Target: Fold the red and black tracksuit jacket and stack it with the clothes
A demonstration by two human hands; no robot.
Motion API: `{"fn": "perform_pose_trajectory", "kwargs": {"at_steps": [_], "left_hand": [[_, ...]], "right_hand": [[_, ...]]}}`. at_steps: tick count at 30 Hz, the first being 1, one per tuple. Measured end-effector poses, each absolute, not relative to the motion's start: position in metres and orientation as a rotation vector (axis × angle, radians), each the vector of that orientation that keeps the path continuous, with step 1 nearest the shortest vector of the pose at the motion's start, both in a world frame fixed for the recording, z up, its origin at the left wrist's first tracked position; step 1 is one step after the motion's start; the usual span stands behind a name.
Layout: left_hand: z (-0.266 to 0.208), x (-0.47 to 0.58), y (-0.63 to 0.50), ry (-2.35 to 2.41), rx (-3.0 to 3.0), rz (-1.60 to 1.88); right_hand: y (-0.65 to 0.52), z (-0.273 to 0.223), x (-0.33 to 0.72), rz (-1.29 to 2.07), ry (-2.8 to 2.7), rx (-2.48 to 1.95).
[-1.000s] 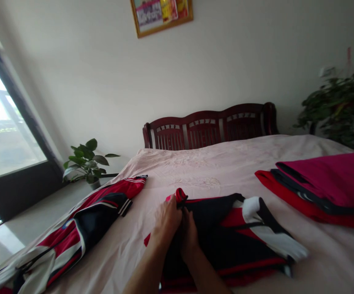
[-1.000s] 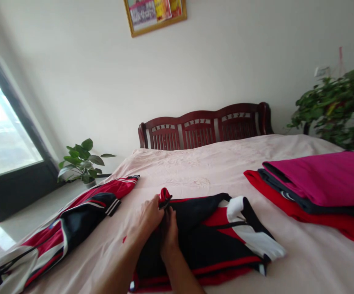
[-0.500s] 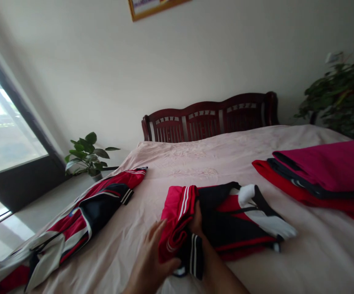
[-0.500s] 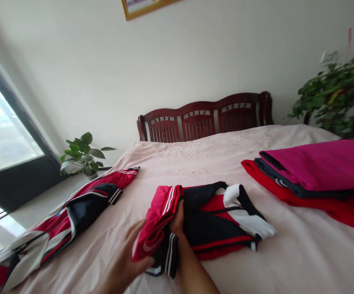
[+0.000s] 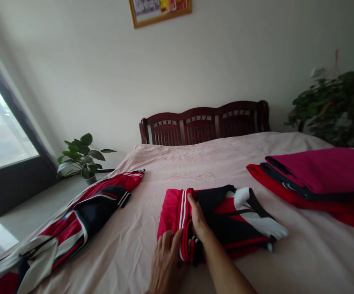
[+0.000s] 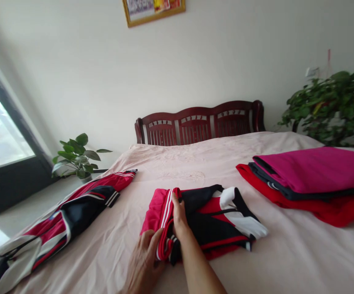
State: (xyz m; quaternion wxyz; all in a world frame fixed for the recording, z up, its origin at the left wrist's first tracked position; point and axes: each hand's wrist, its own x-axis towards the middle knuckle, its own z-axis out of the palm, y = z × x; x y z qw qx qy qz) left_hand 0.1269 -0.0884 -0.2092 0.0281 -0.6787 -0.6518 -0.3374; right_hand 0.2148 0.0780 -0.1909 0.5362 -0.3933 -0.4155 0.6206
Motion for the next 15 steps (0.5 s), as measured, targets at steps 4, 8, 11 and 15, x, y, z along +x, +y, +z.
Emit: {"fn": "perform_pose_trajectory", "kwargs": {"at_steps": [4,8,11,15], "left_hand": [[-0.188,0.128,-0.08,-2.109,-2.137,-1.114],[-0.144,0.137,-0.064,-2.155,-2.043,-1.255],[-0.12,0.16,-0.049,-2.126,-2.0,-1.258],[-0.13,0.21,-0.03,-2.175,-2.085,-1.074]], "right_hand": [[0.089,-0.181,0.223,1.408,-1.168,-1.058],[0.107,-0.153,0.229,1.408,-1.36,-1.038],[0.129,-0.122,0.24,1.433,-1.502,-1.021],[0.152,-0.101,0.272,1.399,-1.662,-1.127]]}}
